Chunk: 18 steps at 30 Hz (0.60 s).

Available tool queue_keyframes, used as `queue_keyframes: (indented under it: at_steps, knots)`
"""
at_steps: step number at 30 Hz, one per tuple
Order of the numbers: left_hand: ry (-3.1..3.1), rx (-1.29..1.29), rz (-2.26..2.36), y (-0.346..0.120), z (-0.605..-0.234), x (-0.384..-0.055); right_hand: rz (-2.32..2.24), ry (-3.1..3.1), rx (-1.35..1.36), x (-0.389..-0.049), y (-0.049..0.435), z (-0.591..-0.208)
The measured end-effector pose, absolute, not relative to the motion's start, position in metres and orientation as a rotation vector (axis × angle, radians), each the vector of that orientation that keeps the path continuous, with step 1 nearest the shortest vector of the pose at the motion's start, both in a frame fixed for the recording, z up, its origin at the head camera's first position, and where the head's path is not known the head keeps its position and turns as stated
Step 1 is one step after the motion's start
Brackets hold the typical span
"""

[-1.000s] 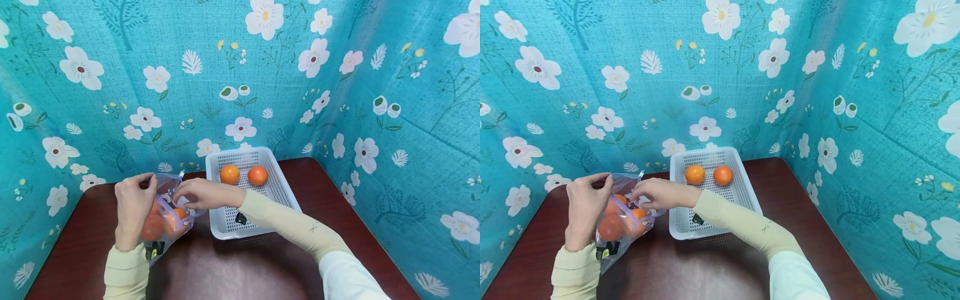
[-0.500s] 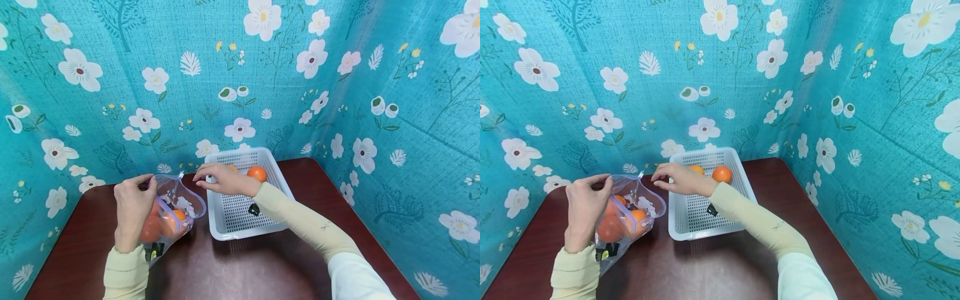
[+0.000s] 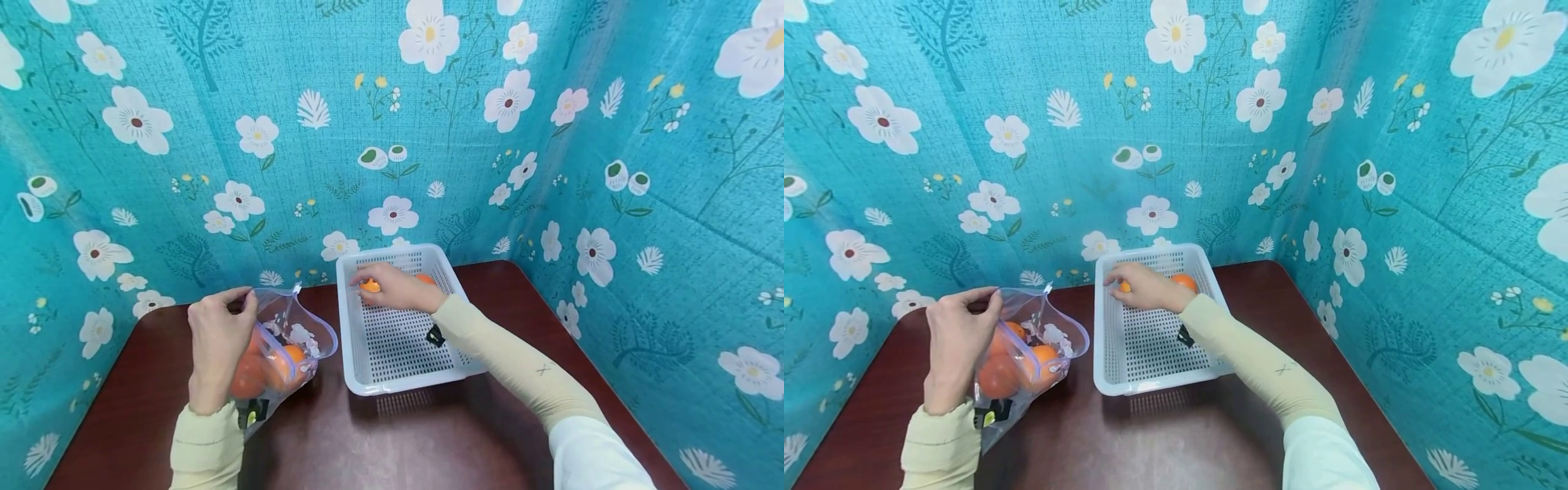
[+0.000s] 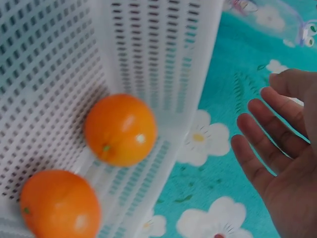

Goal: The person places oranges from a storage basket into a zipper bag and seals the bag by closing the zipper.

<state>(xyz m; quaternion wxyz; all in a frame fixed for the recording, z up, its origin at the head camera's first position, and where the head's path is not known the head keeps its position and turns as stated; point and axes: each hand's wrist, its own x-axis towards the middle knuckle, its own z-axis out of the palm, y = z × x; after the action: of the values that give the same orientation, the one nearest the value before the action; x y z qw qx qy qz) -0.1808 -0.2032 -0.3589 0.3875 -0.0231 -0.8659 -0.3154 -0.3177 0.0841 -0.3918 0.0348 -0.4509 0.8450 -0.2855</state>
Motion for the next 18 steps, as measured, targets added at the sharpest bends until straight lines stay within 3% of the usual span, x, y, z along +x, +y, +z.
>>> queue_keyframes:
  at_steps: [18]
  knots:
    - [-2.204, -0.067, -0.801, -0.205, -0.361, -0.186, -0.659, 2.719, -0.927, -0.354, 0.131, -0.427]
